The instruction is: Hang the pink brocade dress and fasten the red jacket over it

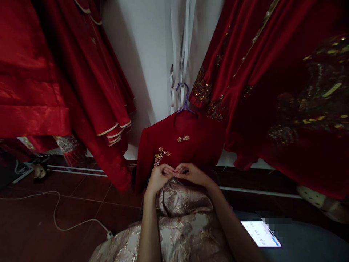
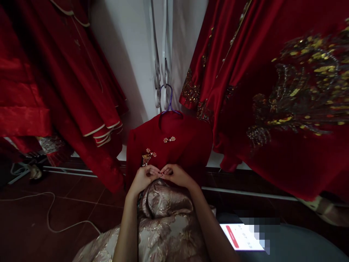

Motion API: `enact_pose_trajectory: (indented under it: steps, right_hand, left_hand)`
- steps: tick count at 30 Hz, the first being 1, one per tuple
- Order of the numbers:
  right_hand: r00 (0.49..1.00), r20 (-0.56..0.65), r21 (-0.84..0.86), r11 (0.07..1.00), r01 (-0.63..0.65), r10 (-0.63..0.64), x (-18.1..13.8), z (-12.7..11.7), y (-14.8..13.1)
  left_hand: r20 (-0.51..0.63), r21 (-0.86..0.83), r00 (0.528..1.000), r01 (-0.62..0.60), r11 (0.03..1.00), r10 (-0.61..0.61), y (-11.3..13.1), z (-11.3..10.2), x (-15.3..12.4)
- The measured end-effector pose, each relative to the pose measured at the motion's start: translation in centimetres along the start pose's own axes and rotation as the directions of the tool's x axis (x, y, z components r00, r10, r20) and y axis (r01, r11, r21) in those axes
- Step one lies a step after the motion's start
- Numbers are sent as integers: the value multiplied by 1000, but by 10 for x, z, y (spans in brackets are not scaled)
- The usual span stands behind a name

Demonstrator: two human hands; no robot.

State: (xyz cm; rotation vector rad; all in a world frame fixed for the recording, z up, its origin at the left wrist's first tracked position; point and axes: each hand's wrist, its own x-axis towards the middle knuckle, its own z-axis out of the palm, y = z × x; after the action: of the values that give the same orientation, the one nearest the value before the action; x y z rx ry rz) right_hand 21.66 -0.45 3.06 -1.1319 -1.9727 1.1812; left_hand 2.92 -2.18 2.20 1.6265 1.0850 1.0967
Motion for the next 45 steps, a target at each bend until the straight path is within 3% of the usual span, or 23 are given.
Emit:
enact_pose_trajectory:
  steps: [3,6,9,11,16,22,28,32,35,37,39,41,43,45]
  right_hand:
    - [994,104,31,999,-35,31,-9,-11,-6]
    - [984,168,49,997,-68,59,-19,-21,-18]
    - [982,182,45,997,-67,58,-24,-27,-29]
    - [982,182,42,997,-64,55,-25,-28,-32]
    - [981,185,55,997,-61,50,-22,-23,-30]
    - [982,185,31,998,-55,48,-22,-20,-31]
    - [980,195,23,998,-52,46,-19,-18,-26]
    - [982,189,24,999,-28,23,-18,-17,-21]
    - [979,199,17,999,-40,36,-20,-20,-20]
    - [975,217,11,998,-58,54,-23,-23,-21]
    - [970,233,1,998,-67,65,-26,-27,-23]
    - [967,242,-14,997,-73,74,-28,-29,-25]
    - [966,246,-20,997,-78,80,-29,-30,-26]
    - [965,251,-12,997,-80,80,-29,-30,-25]
  left_hand:
    - [13,-149,999,51,988,-50,-1,6,8]
    - [-169,-303,976,82,950,-138,-1,12,24]
    - [-342,-444,904,87,892,-258,-1,15,40]
    - [-337,-557,880,100,824,-335,-1,15,45]
    - [-214,-760,919,55,648,-330,-2,15,44]
    - [-270,-735,905,27,677,-329,-5,18,44]
    - [-403,-605,857,14,796,-322,-7,21,49]
    - [-442,-492,853,26,870,-276,-5,23,49]
    - [-593,-226,786,44,973,-173,5,23,47]
    - [-660,69,750,13,998,36,19,23,47]
    - [-541,359,791,-91,929,287,38,21,50]
    - [-307,569,831,-229,790,463,58,19,57]
    - [-105,716,837,-310,625,536,74,17,68]
    - [22,810,837,-335,481,546,85,15,80]
